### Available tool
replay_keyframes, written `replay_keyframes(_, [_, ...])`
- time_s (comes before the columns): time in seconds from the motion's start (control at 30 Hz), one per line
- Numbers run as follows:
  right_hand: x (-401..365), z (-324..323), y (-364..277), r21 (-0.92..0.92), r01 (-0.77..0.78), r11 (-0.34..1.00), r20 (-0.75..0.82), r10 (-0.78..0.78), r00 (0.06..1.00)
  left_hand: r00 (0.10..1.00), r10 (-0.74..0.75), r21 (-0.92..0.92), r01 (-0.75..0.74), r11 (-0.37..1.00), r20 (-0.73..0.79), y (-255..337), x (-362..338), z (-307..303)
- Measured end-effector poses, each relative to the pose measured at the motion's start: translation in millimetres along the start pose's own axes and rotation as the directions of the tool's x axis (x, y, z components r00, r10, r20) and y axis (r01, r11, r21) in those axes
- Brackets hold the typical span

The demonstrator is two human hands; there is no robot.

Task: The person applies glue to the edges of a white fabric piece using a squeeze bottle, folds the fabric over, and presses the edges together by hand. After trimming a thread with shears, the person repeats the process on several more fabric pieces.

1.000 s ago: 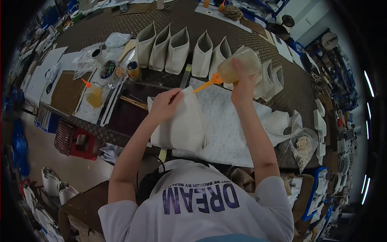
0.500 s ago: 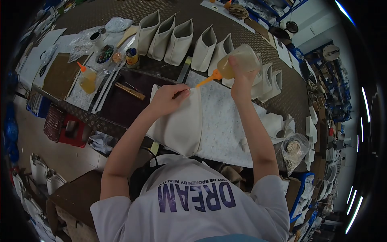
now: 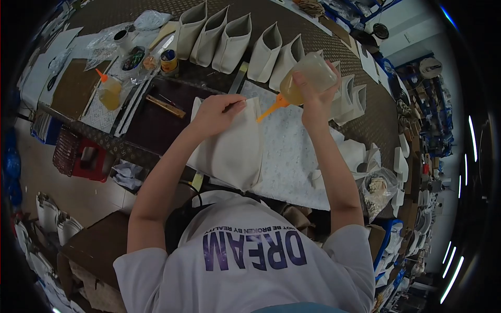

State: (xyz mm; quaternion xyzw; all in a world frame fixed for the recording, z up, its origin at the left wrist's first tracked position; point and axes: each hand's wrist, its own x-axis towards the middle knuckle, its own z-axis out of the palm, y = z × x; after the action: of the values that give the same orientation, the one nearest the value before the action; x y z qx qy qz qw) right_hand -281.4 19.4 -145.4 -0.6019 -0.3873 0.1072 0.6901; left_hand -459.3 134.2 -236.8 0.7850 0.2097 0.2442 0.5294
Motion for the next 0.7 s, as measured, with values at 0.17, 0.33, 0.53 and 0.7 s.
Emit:
replay_keyframes(0.17, [-26, -8, -7, -0.075, -0.064, 0.995, 0.048, 0.067, 0.997, 0.999, -0.017, 0.005, 0.018, 1.000, -0.043, -2, 6, -3])
replay_keyframes(0.33, [-54, -14, -13, -0.132, -0.027, 0.991, 0.054, 0.034, 0.998, 0.996, -0.024, -0.037, 0.021, 0.999, -0.086, -23, 17, -2])
replay_keyframes(0.53, [-84, -24, -4, -0.364, 0.217, 0.906, 0.017, -0.227, 0.974, 0.993, -0.068, -0.117, 0.056, 0.992, -0.100, -34, 26, 0])
replay_keyframes(0.7, [-108, -25, 3, -0.467, 0.327, 0.821, 0.012, -0.363, 0.932, 0.986, -0.121, -0.249, 0.091, 0.964, -0.111, -41, 30, -2])
